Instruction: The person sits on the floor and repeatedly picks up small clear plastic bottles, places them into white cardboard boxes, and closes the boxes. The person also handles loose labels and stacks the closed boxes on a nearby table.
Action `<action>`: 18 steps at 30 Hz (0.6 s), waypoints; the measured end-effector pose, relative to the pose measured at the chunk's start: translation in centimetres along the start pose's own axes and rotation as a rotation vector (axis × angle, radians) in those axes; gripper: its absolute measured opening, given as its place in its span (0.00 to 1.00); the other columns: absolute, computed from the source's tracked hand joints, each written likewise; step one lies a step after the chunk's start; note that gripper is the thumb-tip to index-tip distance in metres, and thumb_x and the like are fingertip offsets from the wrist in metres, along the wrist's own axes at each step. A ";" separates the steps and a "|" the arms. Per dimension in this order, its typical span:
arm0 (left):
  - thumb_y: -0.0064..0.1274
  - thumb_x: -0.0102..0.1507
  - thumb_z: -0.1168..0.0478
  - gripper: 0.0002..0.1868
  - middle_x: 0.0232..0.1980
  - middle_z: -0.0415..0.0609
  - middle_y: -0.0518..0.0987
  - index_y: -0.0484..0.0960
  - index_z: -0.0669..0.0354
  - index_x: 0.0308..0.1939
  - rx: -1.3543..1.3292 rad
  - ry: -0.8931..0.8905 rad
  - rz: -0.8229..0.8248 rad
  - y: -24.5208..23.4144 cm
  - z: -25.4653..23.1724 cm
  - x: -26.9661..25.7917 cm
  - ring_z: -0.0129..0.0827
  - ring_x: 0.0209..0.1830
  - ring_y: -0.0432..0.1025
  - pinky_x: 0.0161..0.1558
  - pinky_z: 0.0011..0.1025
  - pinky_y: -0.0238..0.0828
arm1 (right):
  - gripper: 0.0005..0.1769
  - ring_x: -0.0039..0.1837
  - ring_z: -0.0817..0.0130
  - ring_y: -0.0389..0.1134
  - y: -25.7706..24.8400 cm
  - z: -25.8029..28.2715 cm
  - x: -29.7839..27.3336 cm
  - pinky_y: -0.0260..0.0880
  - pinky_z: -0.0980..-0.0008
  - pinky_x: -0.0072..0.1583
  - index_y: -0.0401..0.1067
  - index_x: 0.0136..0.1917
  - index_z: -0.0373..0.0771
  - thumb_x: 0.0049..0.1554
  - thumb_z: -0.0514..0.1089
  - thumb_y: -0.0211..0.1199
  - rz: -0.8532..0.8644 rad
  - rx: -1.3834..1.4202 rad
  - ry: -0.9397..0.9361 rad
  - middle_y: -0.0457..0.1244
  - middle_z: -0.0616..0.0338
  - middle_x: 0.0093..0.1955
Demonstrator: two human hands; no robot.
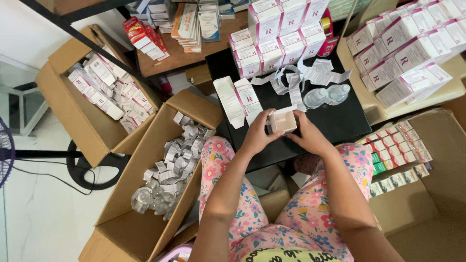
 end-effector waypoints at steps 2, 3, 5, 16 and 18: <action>0.71 0.56 0.52 0.46 0.67 0.57 0.74 0.64 0.60 0.72 -0.035 -0.038 0.002 0.5 0.6 -0.1 0.46 0.65 0.74 0.63 0.38 0.73 | 0.34 0.61 0.52 0.68 -1.0 -0.4 -0.4 0.69 0.60 0.59 0.61 0.68 0.32 0.51 0.33 0.68 -0.055 -0.040 0.032 0.64 0.42 0.61; 0.71 0.56 0.52 0.48 0.68 0.58 0.74 0.62 0.60 0.73 -0.052 -0.058 0.000 0.7 1.0 -0.2 0.46 0.64 0.75 0.63 0.38 0.73 | 0.28 0.58 0.54 0.70 -1.7 -0.5 -0.5 0.71 0.62 0.58 0.67 0.65 0.34 0.51 0.33 0.67 -0.094 -0.049 0.055 0.65 0.44 0.59; 0.72 0.55 0.50 0.49 0.66 0.59 0.73 0.59 0.61 0.72 -0.038 -0.002 -0.047 1.0 1.4 -0.5 0.48 0.63 0.74 0.62 0.39 0.72 | 0.20 0.54 0.57 0.71 -3.1 -0.8 -0.7 0.72 0.64 0.55 0.73 0.60 0.36 0.54 0.33 0.66 -0.214 -0.049 0.146 0.67 0.48 0.56; 0.69 0.58 0.47 0.39 0.71 0.57 0.71 0.61 0.51 0.63 0.152 0.258 -0.177 3.0 2.5 -1.6 0.54 0.63 0.73 0.59 0.43 0.76 | 0.22 0.72 0.45 0.55 -2.7 0.0 1.1 0.54 0.44 0.70 0.82 0.55 0.47 0.45 0.40 0.72 -0.384 -0.781 -0.016 0.58 0.46 0.74; 0.69 0.57 0.46 0.42 0.72 0.58 0.69 0.58 0.51 0.64 0.146 0.354 -0.212 2.8 2.3 -1.7 0.56 0.67 0.71 0.62 0.44 0.74 | 0.17 0.77 0.45 0.51 -1.4 -0.5 1.7 0.47 0.39 0.74 0.82 0.53 0.52 0.48 0.43 0.71 -0.425 -0.926 -0.065 0.55 0.52 0.78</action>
Point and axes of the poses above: each hand's wrist, its own x-axis towards the middle knuckle, its own y-axis out of the palm, z = x × y, the point moved 3 cm from there along x, towards the middle knuckle
